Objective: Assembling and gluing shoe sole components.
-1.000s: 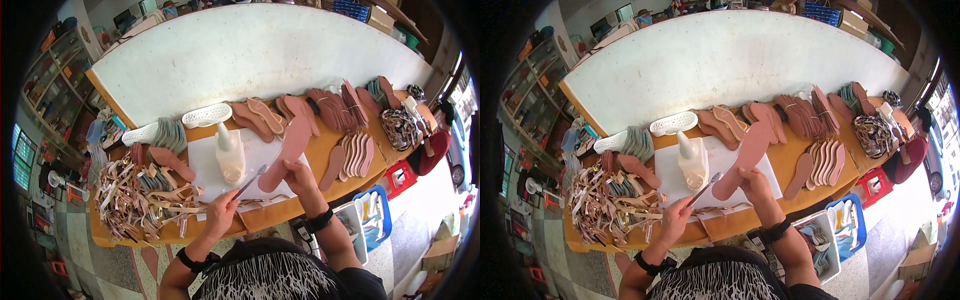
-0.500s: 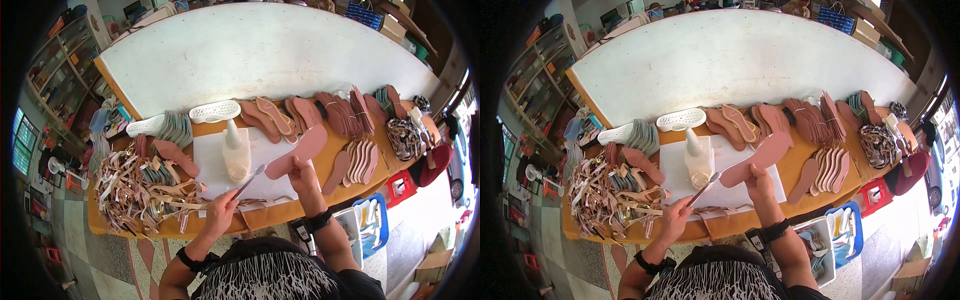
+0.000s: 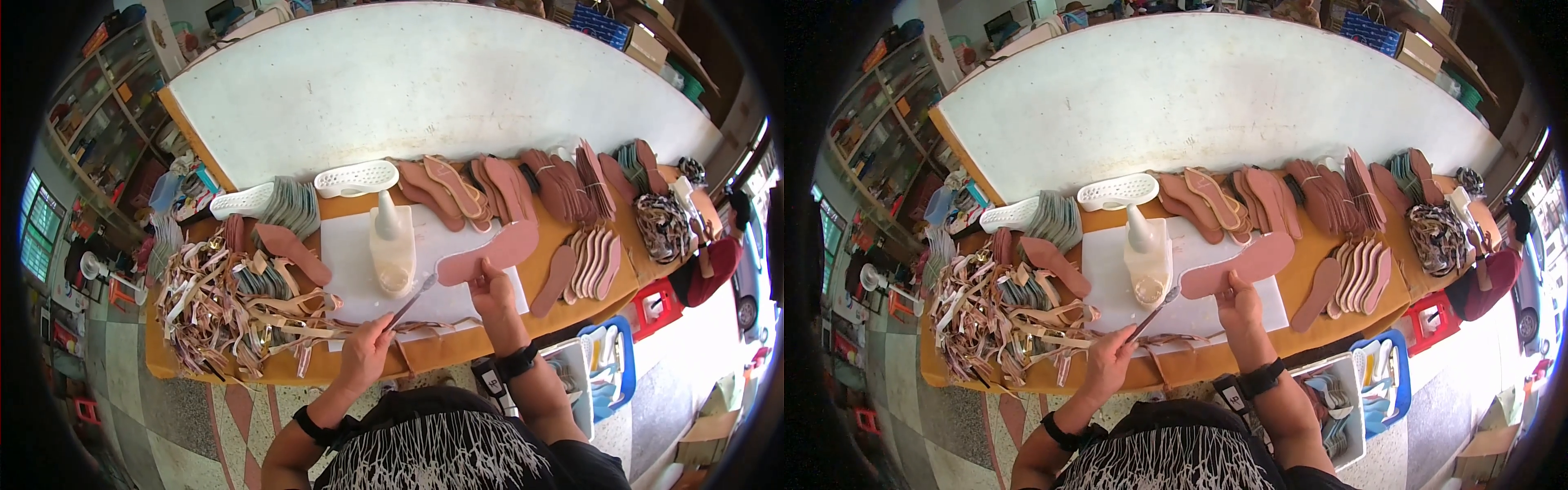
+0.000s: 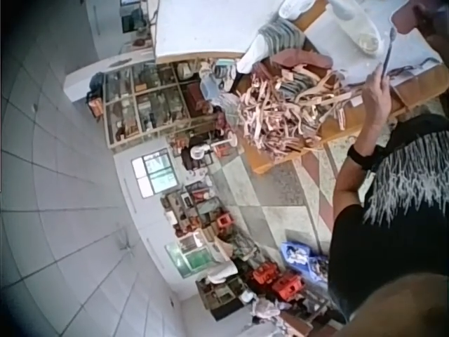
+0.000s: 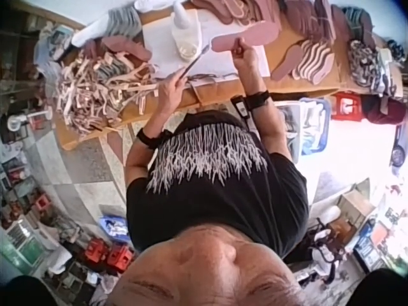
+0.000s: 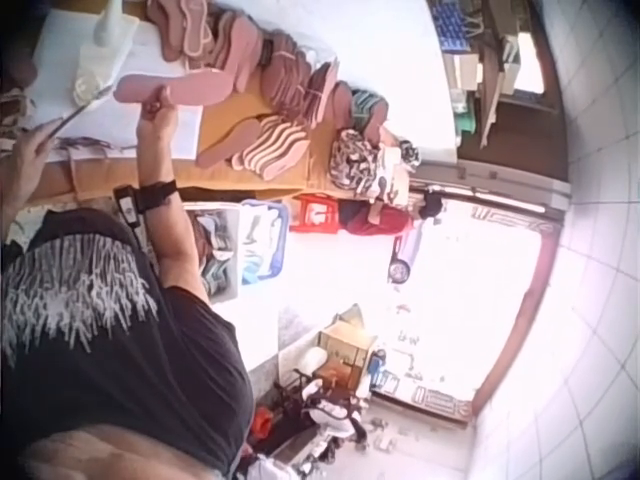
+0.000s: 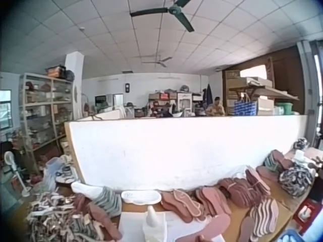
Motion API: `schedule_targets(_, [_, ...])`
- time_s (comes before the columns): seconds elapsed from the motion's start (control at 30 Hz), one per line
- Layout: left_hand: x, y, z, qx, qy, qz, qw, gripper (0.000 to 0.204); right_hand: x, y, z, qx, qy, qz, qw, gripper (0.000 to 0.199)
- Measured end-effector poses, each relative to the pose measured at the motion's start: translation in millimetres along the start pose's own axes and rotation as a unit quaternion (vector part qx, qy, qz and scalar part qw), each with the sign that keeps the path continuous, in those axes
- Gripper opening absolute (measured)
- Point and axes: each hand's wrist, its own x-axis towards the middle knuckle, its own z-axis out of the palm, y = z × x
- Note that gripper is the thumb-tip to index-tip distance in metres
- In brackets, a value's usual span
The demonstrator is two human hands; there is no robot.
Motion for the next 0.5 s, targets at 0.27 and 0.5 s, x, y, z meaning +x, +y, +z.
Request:
schedule_targets(0.27, [-2.7,-1.2,3.8,0.009,0.003,0.018,1.0,0.026,-0.8,3.4,-3.5,0.008,0.026,0.007,1.0,0.01])
schedule_targets(0.5, [-2.6,-0.6,5.5,0.048,0.004,0.03,0.998,0.027,-5.3,5.0,0.2,0.003,0.024,-0.007,1.0,0.008])
